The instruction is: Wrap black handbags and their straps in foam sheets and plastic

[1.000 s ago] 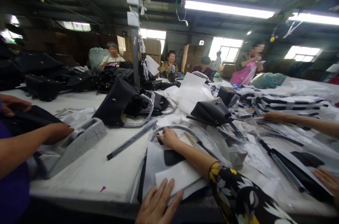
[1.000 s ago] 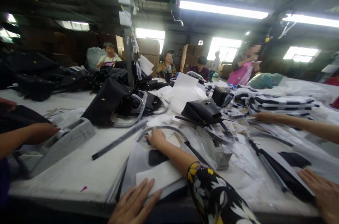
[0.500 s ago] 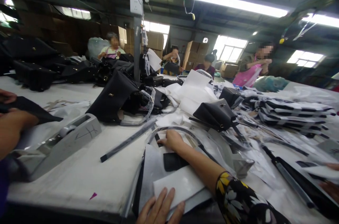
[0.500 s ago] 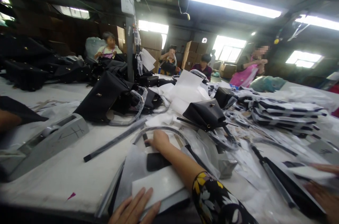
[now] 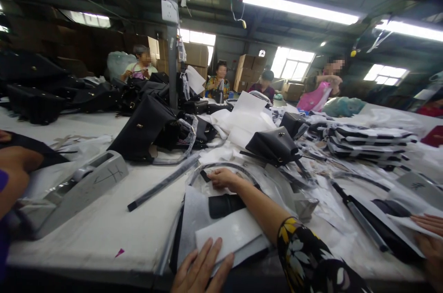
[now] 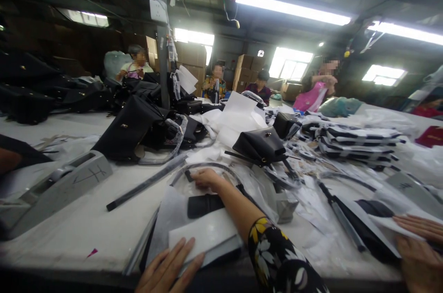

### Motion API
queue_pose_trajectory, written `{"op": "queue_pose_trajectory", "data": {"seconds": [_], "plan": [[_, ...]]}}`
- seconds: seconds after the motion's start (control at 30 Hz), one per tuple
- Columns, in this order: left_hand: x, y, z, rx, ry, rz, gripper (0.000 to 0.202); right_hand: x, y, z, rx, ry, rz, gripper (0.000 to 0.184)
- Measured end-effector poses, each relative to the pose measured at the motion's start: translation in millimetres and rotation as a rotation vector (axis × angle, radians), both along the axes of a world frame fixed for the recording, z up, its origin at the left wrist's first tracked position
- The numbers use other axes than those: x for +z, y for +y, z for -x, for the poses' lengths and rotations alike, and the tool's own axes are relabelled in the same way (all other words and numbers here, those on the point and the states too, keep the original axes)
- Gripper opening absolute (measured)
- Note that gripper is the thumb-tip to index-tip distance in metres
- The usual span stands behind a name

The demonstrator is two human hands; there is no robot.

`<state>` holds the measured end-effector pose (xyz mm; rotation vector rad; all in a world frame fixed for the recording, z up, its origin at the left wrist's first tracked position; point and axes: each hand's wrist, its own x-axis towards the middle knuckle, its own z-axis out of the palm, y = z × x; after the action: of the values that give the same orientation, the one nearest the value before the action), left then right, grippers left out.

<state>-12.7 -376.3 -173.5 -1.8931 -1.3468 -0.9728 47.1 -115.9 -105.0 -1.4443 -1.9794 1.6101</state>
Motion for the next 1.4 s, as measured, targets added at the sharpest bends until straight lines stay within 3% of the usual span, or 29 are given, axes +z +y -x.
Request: {"op": "queue_pose_trajectory", "data": {"seconds": [0.2,0.37,0.5,0.63,1.0,1.1,1.23,1.3,1.4], "plan": [[5.5,-4,2,-0.030,0.021,0.013,0.042,5.2,-8,-2,-0.087,0.289,0.154,0.021],[12.3,-10,1,-0.019,0.015,0.112,0.045,18.0,-16,-8,-0.005,0.447,0.190,0.027],[14.7,-12,-3,-0.013,-0.029,0.127,0.045,25.1,-27,-15,0.073,0.529,0.101,0.042],[17.9,-11,-4,0.000,-0.005,0.135,0.044,33.3,-33,-16,0.106,0.571,-0.061,0.036],[30.2,-10,-6,0.038,0.022,0.111,0.045,74.7,-5,22,0.082,0.704,-0.253,0.038],[27.6,-9,-8,0.041,-0.015,0.082,0.046,90.7,-22,13,0.163,0.715,-0.341,0.031],[26.4,-11,-10,0.036,-0.032,0.139,0.045,102.0,-72,-24,0.389,0.682,-0.617,0.013],[28.3,-13,-10,0.034,-0.031,0.148,0.045,98.8,-102,-46,0.471,0.631,-0.703,0.010],[31.1,-14,-10,0.021,-0.048,0.108,0.042,80.4,-141,-76,0.574,0.589,-0.736,0.021]]}}
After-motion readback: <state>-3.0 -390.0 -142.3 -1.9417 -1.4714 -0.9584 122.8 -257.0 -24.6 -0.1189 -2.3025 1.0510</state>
